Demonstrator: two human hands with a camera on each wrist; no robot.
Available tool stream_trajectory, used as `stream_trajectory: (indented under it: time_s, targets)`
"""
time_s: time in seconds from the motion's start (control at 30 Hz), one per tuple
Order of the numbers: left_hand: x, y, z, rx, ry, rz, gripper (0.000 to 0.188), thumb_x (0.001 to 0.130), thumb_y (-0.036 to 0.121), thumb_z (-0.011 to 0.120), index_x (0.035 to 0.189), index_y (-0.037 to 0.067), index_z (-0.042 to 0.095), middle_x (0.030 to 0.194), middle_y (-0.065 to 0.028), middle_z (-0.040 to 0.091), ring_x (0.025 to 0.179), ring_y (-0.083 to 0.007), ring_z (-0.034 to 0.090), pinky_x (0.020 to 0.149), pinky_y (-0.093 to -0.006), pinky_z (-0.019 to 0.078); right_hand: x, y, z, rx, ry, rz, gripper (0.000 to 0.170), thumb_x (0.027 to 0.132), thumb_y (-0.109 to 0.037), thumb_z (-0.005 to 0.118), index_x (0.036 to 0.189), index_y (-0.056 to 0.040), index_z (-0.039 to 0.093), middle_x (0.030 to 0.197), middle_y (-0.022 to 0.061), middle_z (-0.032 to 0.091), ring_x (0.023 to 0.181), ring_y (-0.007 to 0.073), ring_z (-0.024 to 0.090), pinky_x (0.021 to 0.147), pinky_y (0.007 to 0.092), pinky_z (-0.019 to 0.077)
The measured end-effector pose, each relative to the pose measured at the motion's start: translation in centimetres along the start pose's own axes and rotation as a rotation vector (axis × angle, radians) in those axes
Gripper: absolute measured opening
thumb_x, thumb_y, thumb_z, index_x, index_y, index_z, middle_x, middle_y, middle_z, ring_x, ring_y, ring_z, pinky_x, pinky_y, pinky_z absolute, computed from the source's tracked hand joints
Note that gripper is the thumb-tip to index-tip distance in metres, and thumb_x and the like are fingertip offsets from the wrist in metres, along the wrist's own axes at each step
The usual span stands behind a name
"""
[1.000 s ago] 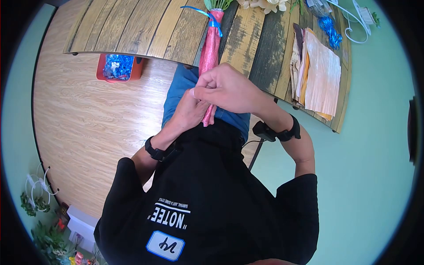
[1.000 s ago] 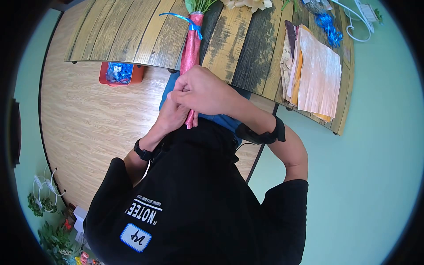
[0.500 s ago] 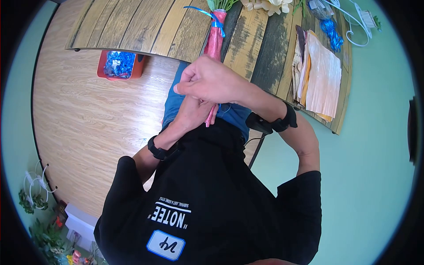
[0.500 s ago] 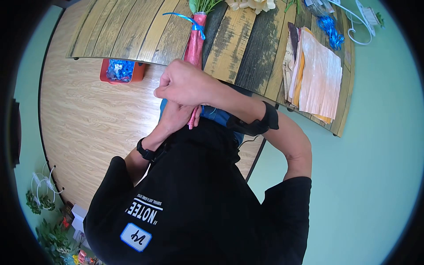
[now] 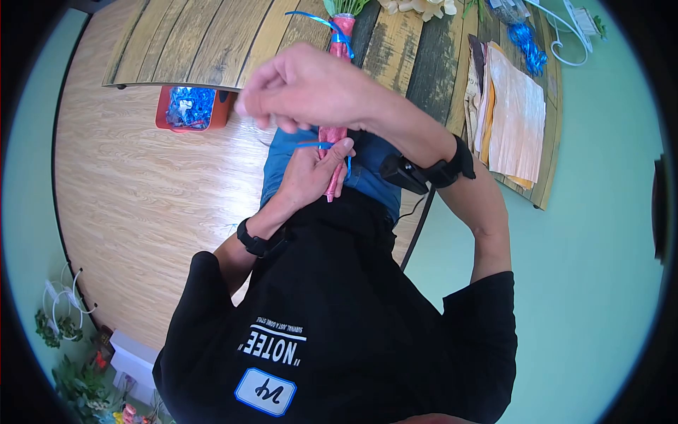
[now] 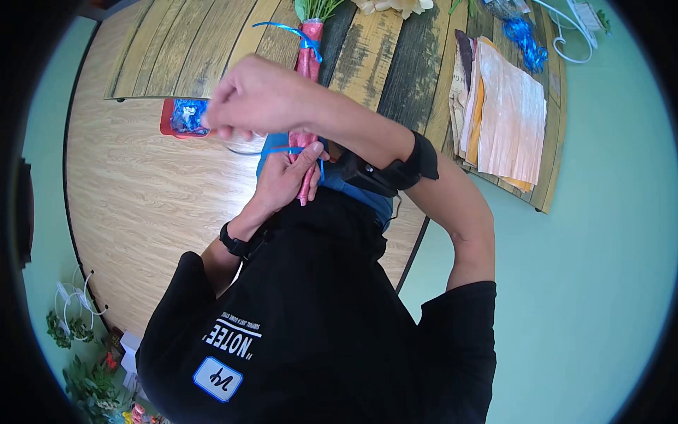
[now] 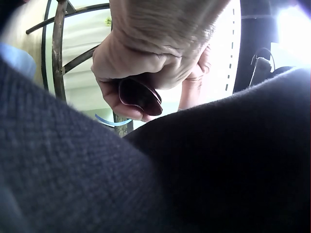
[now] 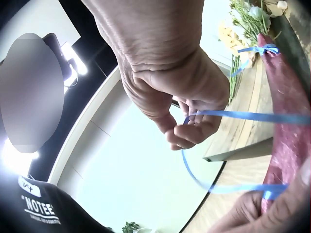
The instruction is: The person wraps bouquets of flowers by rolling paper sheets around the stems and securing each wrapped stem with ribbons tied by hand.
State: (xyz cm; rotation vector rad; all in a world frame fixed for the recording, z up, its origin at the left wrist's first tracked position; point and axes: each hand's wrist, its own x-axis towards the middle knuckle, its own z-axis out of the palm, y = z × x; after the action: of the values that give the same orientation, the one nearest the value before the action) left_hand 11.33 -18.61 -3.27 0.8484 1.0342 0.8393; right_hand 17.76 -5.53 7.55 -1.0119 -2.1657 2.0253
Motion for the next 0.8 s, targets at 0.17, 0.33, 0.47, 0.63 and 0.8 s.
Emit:
stream_trajectory:
  time_s: [0.17, 0.33, 0.47, 0.63, 0.8]
  targets:
    - [0.0, 0.0, -0.1, -0.045, -0.008, -0.020, 0.049, 0.106, 0.041, 0.051, 0.091, -0.004, 0.064, 0.053, -0.0048, 0.057, 0.043, -0.0114, 0.056, 0.042, -0.0272, 0.0425, -1.5, -0.3, -1.1, -0.150, 0.380, -0.388, 0.037, 0.097, -0.032, 0.069, 0.108, 0.0023, 0.072, 0.087, 0.0057, 0.070, 0.080, 0.0095, 0.063, 0.070, 0.0250, 0.0499]
    - [0.1, -0.2, -0.1, -0.158, -0.014, -0.036, 0.049, 0.105, 0.041, 0.052, 0.091, -0.004, 0.064, 0.055, -0.0054, 0.056, 0.044, -0.0119, 0.056, 0.041, -0.0275, 0.0418, -9.8, 2.2, 0.0, 0.020, 0.621, -0.122, 0.025, 0.097, -0.021, 0.067, 0.106, 0.0030, 0.070, 0.088, 0.0045, 0.070, 0.080, 0.0094, 0.064, 0.074, 0.0243, 0.0510]
    - [-0.1, 0.3, -0.2, -0.119, -0.017, -0.044, 0.047, 0.104, 0.040, 0.055, 0.092, -0.004, 0.063, 0.055, -0.0052, 0.056, 0.044, -0.0126, 0.057, 0.041, -0.0277, 0.0425, -14.1, 9.2, 2.4, -0.007, 0.785, -0.007, 0.022, 0.094, -0.015, 0.071, 0.108, 0.0018, 0.070, 0.090, 0.0043, 0.070, 0.081, 0.0093, 0.065, 0.075, 0.0243, 0.0515]
    - [-0.1, 0.7, 0.4, -0.084, 0.033, -0.029, 0.046, 0.105, 0.039, 0.055, 0.086, -0.002, 0.064, 0.056, -0.0052, 0.057, 0.044, -0.0128, 0.057, 0.040, -0.0275, 0.0427, -13.8, 10.9, 6.5, -0.157, 0.808, -0.004, 0.043, 0.082, -0.021, 0.082, 0.119, -0.0042, 0.066, 0.095, 0.0061, 0.062, 0.074, 0.0131, 0.061, 0.065, 0.0284, 0.0498]
    - [0.0, 0.0, 0.3, -0.005, 0.037, 0.037, 0.048, 0.105, 0.036, 0.054, 0.076, 0.000, 0.063, 0.055, -0.0063, 0.059, 0.045, -0.0128, 0.059, 0.040, -0.0274, 0.0428, -11.8, 10.8, 7.3, -0.496, 0.791, -0.299, 0.039, 0.079, -0.021, 0.081, 0.113, -0.0062, 0.068, 0.104, 0.0052, 0.057, 0.080, 0.0205, 0.061, 0.067, 0.0336, 0.0522]
